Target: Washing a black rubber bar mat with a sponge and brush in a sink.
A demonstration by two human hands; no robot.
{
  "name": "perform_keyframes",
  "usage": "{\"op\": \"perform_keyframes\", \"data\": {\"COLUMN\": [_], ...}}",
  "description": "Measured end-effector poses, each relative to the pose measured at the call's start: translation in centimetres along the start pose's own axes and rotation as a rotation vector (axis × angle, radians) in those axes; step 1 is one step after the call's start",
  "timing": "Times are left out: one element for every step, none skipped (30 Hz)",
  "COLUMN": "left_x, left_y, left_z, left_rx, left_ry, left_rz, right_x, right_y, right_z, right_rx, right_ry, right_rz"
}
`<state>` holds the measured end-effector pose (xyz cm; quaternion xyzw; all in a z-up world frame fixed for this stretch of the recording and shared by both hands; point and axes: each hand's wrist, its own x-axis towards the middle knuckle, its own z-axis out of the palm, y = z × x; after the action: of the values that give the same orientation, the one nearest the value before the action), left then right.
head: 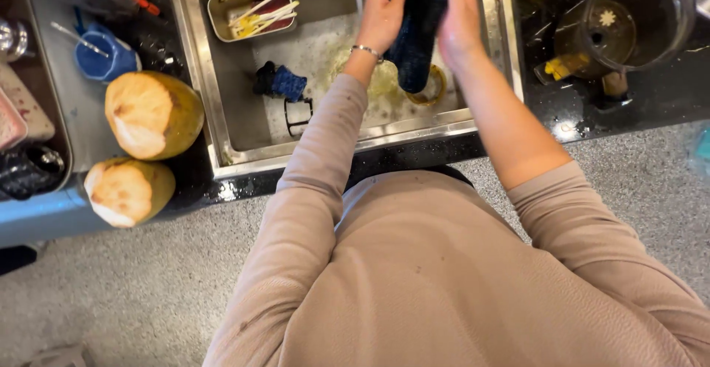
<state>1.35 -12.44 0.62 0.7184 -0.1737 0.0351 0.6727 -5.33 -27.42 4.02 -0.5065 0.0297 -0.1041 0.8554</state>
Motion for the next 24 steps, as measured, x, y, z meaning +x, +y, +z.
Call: {"op": "perform_keyframes", "data": {"left_x": [-0.1, -0.2, -0.2, -0.6, -0.5, -0.3, -0.2, 0.4, 1.0, 1.1, 1.5, 1.2, 0.9, 1.1, 1.2, 1.4, 1.7, 1.7, 1.7, 1.7, 1.6, 1.3, 0.5, -0.3], "left_y": [1.3, 2.2, 3.1, 3.9, 2.6, 1.3, 0.0, -0.4, -0.8, -1.3, -1.7, -2.2, -2.7, -3.3, -3.9, -4.4, -6.5, -8.6, -10.7, -10.4, -10.1, -9.8, -9.2, -8.6], "left_z": [0.9, 1.0, 1.0, 1.1, 0.5, -0.1, -0.7, -1.4, -2.2, -3.3, -3.8, -4.2, -4.7, -5.1, -5.5, -5.9, -5.9, -6.2, -6.4, -7.1, -7.8, -8.5, -9.7, -11.0], "left_rx": [-0.065, -0.064, -0.131, -0.197, -0.196, -0.269, -0.341, -0.341, -0.311, -0.277, -0.272, -0.173, -0.074, -0.069, -0.013, 0.042, 0.046, -0.05, -0.149, -0.143, -0.323, -0.503, -0.496, -0.492], "left_ry": [-0.008, -0.013, 0.011, 0.037, 0.036, 0.147, 0.259, 0.269, 0.36, 0.454, 0.467, 0.483, 0.497, 0.514, 0.534, 0.553, 0.571, 0.625, 0.677, 0.697, 0.722, 0.744, 0.764, 0.75], "left_rz": [0.05, 0.051, 0.065, 0.073, 0.069, 0.041, 0.013, 0.018, -0.007, -0.04, -0.041, -0.011, 0.016, 0.013, 0.015, 0.016, 0.013, -0.055, -0.122, -0.12, -0.118, -0.115, -0.112, -0.057], "right_x": [0.0, 0.0, 0.1, -0.1, -0.5, -0.8, -1.0, -0.7, -0.5, -0.5, 0.8, 1.6, 2.5, 3.4, 4.4, 5.4, 5.9, 6.1, 6.3, 6.7, 7.1, 7.3, 7.6, 7.8], "right_y": [0.0, 0.3, 0.6, 1.1, 0.6, 0.1, -0.3, -1.3, -2.3, -3.0, -2.1, -1.0, 0.2, 0.9, 1.7, 2.3, 2.8, 3.4, 4.1, 4.0, 3.9, 3.8, 3.9, 4.0], "right_z": [1.3, 1.7, 2.1, 2.5, 2.7, 3.0, 3.3, 3.7, 4.1, 4.6, 3.9, 3.1, 2.3, 1.9, 1.5, 1.1, 1.2, 1.5, 1.8, 2.6, 3.5, 4.3, 4.9, 5.4], "right_rx": [-0.005, -0.004, 0.113, 0.232, 0.233, 0.178, 0.124, 0.123, -0.097, -0.314, -0.311, -0.503, -0.688, -0.688, -0.602, -0.516, -0.514, -0.539, -0.561, -0.557, -0.612, -0.665, -0.66, -0.591], "right_ry": [-0.1, -0.097, -0.165, -0.233, -0.23, -0.315, -0.401, -0.412, -0.478, -0.54, -0.552, -0.254, 0.048, 0.031, -0.102, -0.235, -0.252, -0.381, -0.511, -0.531, -0.505, -0.478, -0.498, -0.549], "right_rz": [-0.106, -0.109, -0.104, -0.091, -0.088, -0.025, 0.036, 0.038, 0.011, -0.012, -0.005, -0.093, -0.183, -0.176, -0.207, -0.232, -0.225, -0.119, -0.015, -0.012, -0.028, -0.043, -0.038, 0.027]}}
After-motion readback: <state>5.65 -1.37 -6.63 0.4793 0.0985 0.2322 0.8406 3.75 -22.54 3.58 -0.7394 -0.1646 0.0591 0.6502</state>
